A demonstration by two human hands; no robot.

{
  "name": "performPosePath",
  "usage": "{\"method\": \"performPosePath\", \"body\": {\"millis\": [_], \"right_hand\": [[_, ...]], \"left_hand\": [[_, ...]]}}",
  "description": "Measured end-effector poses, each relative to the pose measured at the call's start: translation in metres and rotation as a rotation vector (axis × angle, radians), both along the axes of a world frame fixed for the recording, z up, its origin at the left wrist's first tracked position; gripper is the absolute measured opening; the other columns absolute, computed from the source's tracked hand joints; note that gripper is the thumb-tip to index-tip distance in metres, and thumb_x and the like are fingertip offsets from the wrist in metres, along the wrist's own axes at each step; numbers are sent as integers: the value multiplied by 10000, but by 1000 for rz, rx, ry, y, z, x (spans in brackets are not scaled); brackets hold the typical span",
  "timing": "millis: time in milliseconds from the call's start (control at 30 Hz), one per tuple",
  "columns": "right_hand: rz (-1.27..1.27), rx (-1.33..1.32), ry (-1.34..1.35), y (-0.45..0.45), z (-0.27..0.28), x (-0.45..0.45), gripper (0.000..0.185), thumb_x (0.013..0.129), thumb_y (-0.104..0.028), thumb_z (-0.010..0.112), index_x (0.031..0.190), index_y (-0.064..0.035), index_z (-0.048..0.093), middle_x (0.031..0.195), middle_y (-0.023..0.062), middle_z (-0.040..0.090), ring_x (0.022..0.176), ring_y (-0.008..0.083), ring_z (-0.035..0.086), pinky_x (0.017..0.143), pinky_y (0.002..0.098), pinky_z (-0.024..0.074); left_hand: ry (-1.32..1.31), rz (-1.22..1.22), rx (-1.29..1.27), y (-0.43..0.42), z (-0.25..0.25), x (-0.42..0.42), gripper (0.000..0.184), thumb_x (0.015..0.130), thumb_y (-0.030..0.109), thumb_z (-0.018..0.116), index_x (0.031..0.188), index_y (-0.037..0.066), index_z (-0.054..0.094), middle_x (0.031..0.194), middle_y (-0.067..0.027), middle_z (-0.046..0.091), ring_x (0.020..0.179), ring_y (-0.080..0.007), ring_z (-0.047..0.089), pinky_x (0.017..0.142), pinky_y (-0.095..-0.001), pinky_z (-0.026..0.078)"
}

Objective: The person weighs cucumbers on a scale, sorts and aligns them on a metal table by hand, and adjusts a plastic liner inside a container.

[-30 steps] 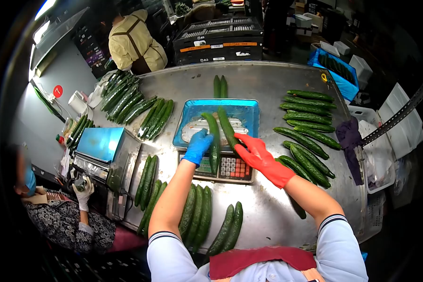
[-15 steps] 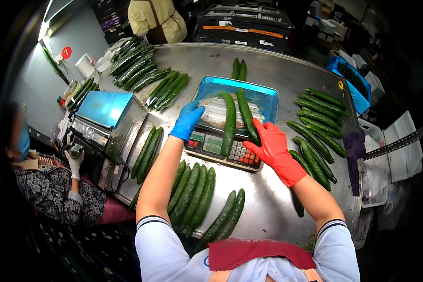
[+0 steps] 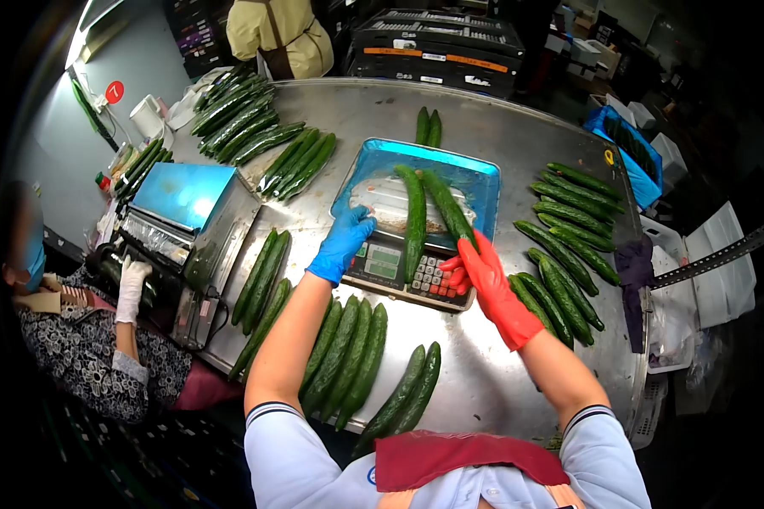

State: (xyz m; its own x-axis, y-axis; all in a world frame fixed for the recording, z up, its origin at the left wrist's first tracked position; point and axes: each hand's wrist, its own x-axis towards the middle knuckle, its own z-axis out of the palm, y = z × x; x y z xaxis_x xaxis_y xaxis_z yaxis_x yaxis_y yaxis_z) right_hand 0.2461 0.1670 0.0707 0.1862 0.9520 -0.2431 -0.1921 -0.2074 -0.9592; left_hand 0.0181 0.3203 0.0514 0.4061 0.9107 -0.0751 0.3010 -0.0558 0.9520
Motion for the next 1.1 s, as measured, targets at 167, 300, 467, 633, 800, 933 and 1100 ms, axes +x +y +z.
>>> {"method": "performPosePath", "body": {"millis": [167, 300, 467, 633, 800, 933, 1100], "right_hand": [[-2, 18, 333, -10, -24, -28, 497, 964, -470, 354, 1136, -10, 430, 795, 117, 639, 544, 122, 519, 438, 242, 422], [109, -203, 195, -2, -21, -33, 544, 969, -478, 313, 1103, 27, 462, 747, 120, 619, 481, 121, 484, 378, 244, 358], [84, -350, 420, 18, -14, -38, 429, 982, -460, 298, 971, -84, 504, 705, 47, 554, 501, 117, 392, 437, 267, 295], [90, -323, 534, 26, -34, -40, 388, 969, -466, 334, 953, -111, 490, 699, 61, 539, 472, 111, 365, 417, 262, 278], [75, -72, 149, -2, -21, -50, 436, 947, -457, 374, 915, -30, 452, 660, 80, 577, 433, 115, 464, 371, 264, 391], [-137, 325, -224, -42, -18, -68, 522, 921, -334, 514, 1256, 39, 368, 751, 174, 602, 589, 252, 577, 548, 379, 454], [260, 131, -224, -86, -6, -49, 680, 920, -460, 469, 1376, 14, 297, 1072, 225, 594, 900, 287, 612, 759, 376, 476]], "left_hand": [[-116, -14, -33, -4, -6, 34, 450, 871, 141, 581, 1260, -56, 472, 1068, -116, 605, 927, -153, 562, 813, -272, 448], [-7, -106, 35, 13, -16, 57, 410, 865, 141, 575, 1217, -55, 495, 1055, -124, 607, 905, -172, 574, 805, -280, 458], [41, -82, 47, 31, -33, 85, 479, 813, 228, 614, 1177, -54, 483, 1061, -213, 602, 933, -294, 603, 802, -357, 480], [-4, 10, 23, 25, -34, 107, 594, 705, 229, 731, 1174, -32, 477, 1060, -196, 607, 903, -272, 616, 767, -366, 500], [-237, -41, 7, -16, -5, 108, 671, 699, 96, 742, 1268, 1, 399, 1076, -121, 573, 910, -208, 576, 787, -311, 482], [-279, 122, 157, -92, 63, 104, 1036, 722, 47, 752, 1473, 82, 39, 1329, -109, 401, 1069, -171, 473, 897, -270, 421], [-199, -67, 200, -131, 73, 87, 887, 741, 14, 664, 1465, 93, 156, 1329, -87, 396, 1145, -199, 429, 974, -310, 376]]}}
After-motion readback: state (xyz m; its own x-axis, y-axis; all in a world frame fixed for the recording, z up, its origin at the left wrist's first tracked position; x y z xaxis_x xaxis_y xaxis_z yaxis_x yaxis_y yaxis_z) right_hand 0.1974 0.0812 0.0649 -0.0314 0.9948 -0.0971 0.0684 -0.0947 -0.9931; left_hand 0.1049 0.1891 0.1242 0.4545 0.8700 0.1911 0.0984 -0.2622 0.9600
